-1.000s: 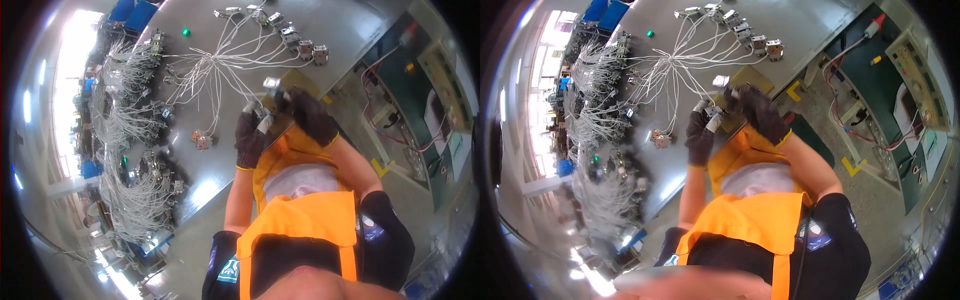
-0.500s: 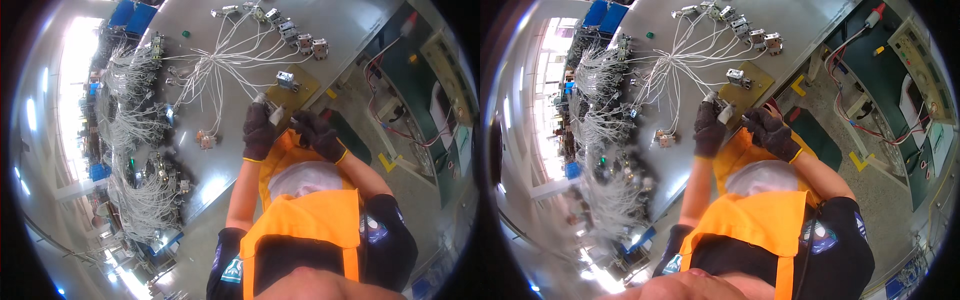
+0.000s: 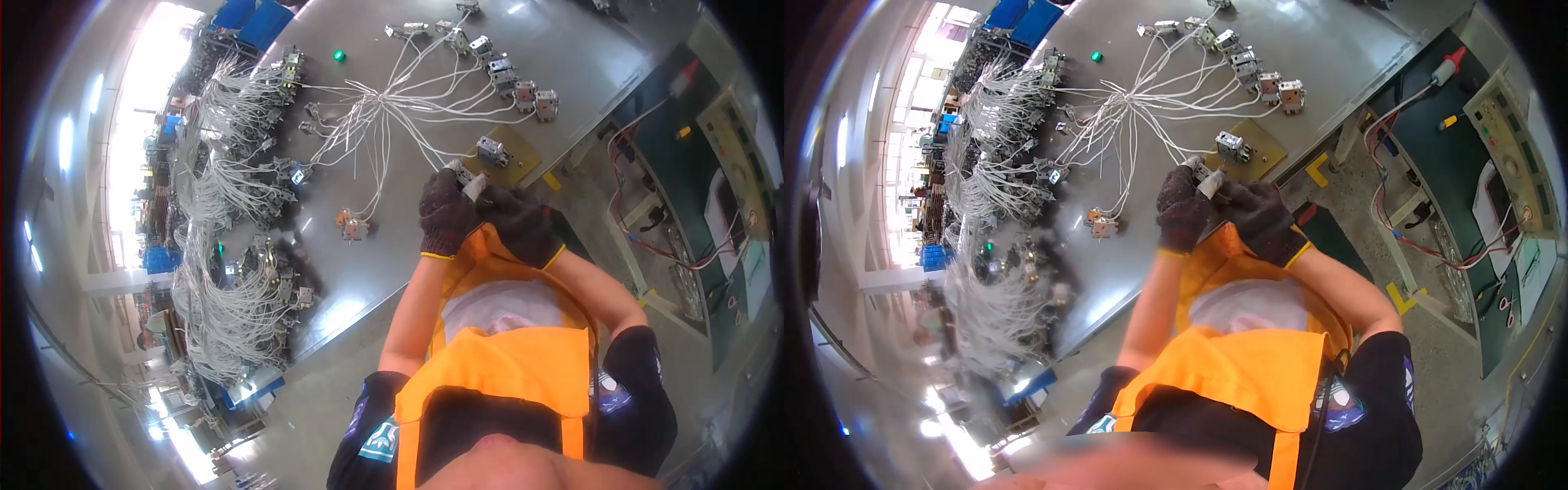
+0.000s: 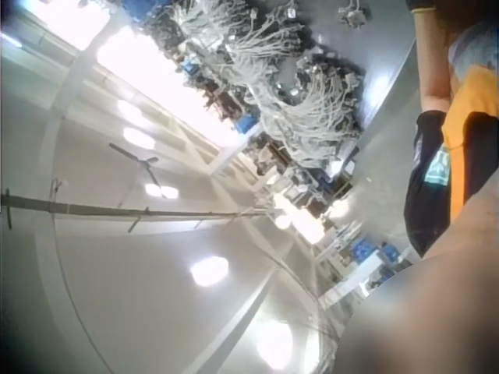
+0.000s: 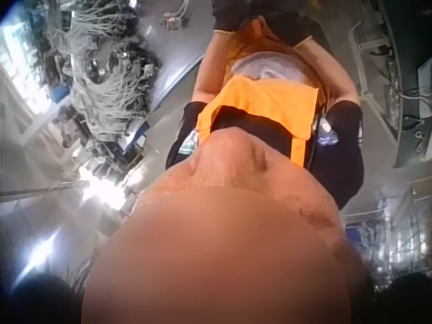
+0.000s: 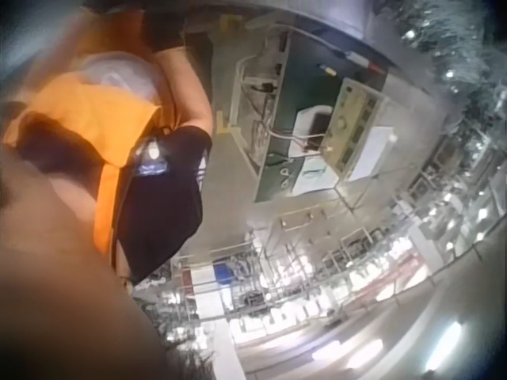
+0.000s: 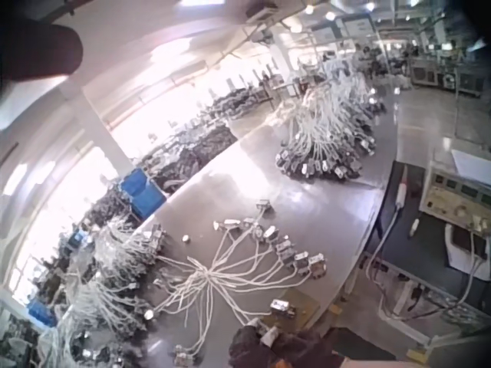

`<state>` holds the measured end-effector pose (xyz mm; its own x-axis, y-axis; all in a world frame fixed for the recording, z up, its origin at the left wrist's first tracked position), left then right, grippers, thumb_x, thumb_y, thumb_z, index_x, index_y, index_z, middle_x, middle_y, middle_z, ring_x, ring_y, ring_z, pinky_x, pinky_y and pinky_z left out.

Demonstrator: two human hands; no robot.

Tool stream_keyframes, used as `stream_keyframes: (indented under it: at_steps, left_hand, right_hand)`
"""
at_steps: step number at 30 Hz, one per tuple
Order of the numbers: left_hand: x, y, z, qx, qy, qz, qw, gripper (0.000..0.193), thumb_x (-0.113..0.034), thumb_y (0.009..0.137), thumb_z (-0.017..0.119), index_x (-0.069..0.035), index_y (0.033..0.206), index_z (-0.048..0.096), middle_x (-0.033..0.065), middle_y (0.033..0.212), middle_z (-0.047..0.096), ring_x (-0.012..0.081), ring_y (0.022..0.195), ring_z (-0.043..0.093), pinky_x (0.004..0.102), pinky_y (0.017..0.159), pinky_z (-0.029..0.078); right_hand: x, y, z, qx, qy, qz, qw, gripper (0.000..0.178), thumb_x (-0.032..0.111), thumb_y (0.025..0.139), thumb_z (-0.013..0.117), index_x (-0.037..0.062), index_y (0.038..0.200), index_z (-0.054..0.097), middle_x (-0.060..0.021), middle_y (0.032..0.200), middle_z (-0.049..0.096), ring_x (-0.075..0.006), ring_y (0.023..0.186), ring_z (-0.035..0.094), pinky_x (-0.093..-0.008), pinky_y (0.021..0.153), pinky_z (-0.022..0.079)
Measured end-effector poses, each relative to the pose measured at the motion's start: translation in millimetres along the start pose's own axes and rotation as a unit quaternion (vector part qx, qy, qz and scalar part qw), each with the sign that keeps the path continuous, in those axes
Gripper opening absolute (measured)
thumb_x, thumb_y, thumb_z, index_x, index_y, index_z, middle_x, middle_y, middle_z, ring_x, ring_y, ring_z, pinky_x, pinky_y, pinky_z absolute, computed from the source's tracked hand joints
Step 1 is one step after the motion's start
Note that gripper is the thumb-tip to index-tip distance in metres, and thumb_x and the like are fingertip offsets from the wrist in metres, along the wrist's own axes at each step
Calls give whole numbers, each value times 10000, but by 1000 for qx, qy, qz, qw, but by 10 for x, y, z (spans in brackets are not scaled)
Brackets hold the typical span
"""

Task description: Assembling wire harnesses onto electronic components at a production station.

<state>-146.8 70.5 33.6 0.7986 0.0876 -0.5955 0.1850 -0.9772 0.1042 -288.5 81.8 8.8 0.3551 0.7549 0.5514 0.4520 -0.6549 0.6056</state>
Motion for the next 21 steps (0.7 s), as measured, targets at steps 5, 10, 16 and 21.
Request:
stream_keyframes:
  at_steps: [5,10,16,21]
  left_hand:
    - [277,-33,170,-23,-143,-14,989,469,-221,842,732,-12,1229,568,156,1057,655,248,969,635,362,871,493]
    - [155,-190,-24,76,-199,-84,973,655,-89,858,703,6,1429,395,120,1218,607,194,1109,586,312,965,465]
    - [432,-111,202,22,-435,-67,898,576,-47,861,679,0,1381,436,55,1162,583,142,1062,560,301,913,474]
    - [252,-107,151,-28,-85,111,990,522,-168,882,687,-7,1327,469,105,1113,602,187,996,589,356,843,513]
  right_hand:
    - [-122,-219,231,-8,347,327,879,140,105,939,584,22,1047,619,-77,961,667,-203,779,628,-312,759,525]
    - [-343,-473,649,-113,713,476,502,119,139,954,541,25,931,566,-106,886,635,-246,785,617,-336,759,526]
    - [-437,71,-30,-103,204,194,954,127,146,972,527,35,992,586,-91,871,628,-197,808,620,-311,738,522]
    - [-318,-178,-10,-62,445,451,772,161,113,974,556,45,1109,611,-93,904,654,-133,747,640,-276,701,523]
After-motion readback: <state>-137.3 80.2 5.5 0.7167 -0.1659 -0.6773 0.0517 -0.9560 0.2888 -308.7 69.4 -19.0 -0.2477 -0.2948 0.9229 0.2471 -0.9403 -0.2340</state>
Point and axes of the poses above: each hand's wrist, its own y-axis towards the middle knuckle, its own z-axis out of the palm, x = y × z, the point moved 5 cm from there along y, towards the middle knuckle
